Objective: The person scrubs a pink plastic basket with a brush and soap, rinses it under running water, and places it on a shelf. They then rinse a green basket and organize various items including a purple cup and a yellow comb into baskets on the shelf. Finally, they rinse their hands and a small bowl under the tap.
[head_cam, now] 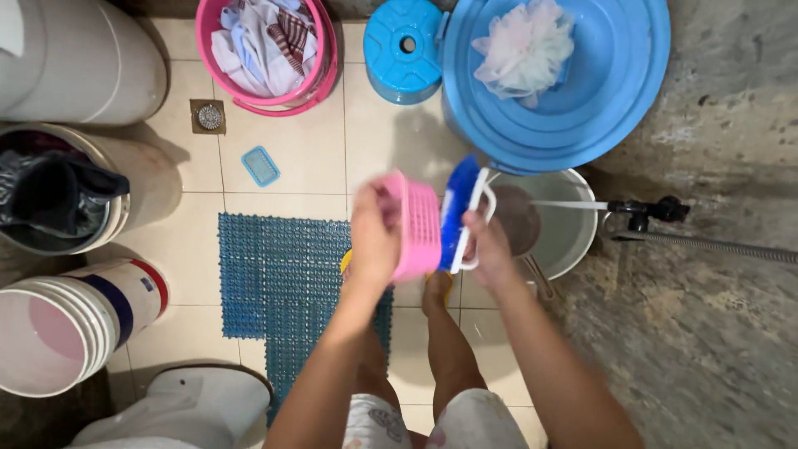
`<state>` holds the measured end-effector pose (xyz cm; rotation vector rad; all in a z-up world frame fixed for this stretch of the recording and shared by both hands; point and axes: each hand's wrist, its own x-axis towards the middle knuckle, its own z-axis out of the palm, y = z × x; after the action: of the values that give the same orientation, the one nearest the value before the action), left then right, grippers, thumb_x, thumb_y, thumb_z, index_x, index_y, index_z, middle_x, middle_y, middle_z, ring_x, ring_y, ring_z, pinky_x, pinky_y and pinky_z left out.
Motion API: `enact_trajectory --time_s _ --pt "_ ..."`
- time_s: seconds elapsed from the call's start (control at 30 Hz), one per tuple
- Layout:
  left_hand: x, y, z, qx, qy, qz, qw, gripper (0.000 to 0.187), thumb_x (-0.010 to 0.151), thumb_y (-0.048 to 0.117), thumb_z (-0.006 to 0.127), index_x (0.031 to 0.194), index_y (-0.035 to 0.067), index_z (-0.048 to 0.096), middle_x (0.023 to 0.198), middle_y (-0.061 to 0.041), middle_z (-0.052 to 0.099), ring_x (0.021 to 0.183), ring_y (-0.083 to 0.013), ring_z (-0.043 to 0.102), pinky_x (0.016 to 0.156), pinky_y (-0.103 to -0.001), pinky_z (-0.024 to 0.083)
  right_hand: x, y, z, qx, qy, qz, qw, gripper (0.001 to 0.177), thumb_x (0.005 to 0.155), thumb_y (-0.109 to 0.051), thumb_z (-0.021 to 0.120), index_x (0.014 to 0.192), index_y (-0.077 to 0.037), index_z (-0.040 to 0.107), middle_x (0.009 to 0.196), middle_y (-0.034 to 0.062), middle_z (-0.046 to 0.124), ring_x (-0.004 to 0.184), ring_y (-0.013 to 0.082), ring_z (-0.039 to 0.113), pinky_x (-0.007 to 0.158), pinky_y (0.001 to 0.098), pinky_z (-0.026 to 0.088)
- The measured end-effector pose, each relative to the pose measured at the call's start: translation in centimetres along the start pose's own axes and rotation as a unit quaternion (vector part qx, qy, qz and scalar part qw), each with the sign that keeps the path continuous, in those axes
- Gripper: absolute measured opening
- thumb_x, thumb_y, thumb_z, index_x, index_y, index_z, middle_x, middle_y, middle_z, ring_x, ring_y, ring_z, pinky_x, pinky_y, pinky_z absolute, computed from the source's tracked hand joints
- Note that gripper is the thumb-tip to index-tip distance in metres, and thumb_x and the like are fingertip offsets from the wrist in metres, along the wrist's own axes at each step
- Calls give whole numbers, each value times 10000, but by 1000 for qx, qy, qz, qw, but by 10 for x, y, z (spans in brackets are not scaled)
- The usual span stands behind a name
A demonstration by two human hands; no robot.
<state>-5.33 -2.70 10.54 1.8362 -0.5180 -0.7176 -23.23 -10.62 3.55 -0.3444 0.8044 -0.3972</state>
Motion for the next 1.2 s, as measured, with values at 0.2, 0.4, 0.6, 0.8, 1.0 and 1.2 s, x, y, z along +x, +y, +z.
enact_trajectory --time_s 0.2,0.4,0.6,0.8,1.0,1.2 --pt "-49 -10 -48 -142 -212 -287 923 457 1079 355 452 1485 156 517 1502 -133 549 1346 -247 524 1079 -372 397 -21 23 25 -73 137 -87 984 273 1016 -293 657 1080 -43 567 625 -60 515 451 29 438 391 212 342" --pt "-54 49 -61 37 -249 -46 967 422 911 134 714 1321 95 623 1228 -119 697 1098 -175 649 946 -346 540 -7 -1 39 -200 184 -137 953 440 894 -276 739 1267 -128 558 695 -50 567 463 28 454 384 202 342" --pt "-29 -26 -62 -24 -181 -77 980 187 937 52 600 1114 -2 629 908 -129 677 842 -183 591 761 -352 521 -16 -84 87 -516 -46 -245 820 632 815 -156 814 1389 -60 568 1286 60 649 1159 156 626 938 342 544" --pt "-23 -29 -25 126 69 195 970 217 930 154 586 991 -44 651 855 -245 681 769 -343 658 763 -428 512 -22 -51 160 -695 -65 -449 558 645 634 -375 923 1137 -80 647 1061 104 703 1002 294 648 834 472 415" --pt "-14 -55 -17 132 132 105 977 440 1087 225 403 861 -57 653 832 -275 655 776 -434 604 773 -523 448 9 -27 135 -669 33 -517 533 509 634 -399 896 977 -109 657 977 97 695 977 294 620 876 497 377" --pt "6 -42 -26 -15 120 13 993 489 1068 274 412 739 -18 624 682 -187 653 645 -288 592 665 -461 462 20 -32 123 -731 70 -439 518 414 659 -417 891 879 -148 667 898 33 683 946 285 616 910 483 340"
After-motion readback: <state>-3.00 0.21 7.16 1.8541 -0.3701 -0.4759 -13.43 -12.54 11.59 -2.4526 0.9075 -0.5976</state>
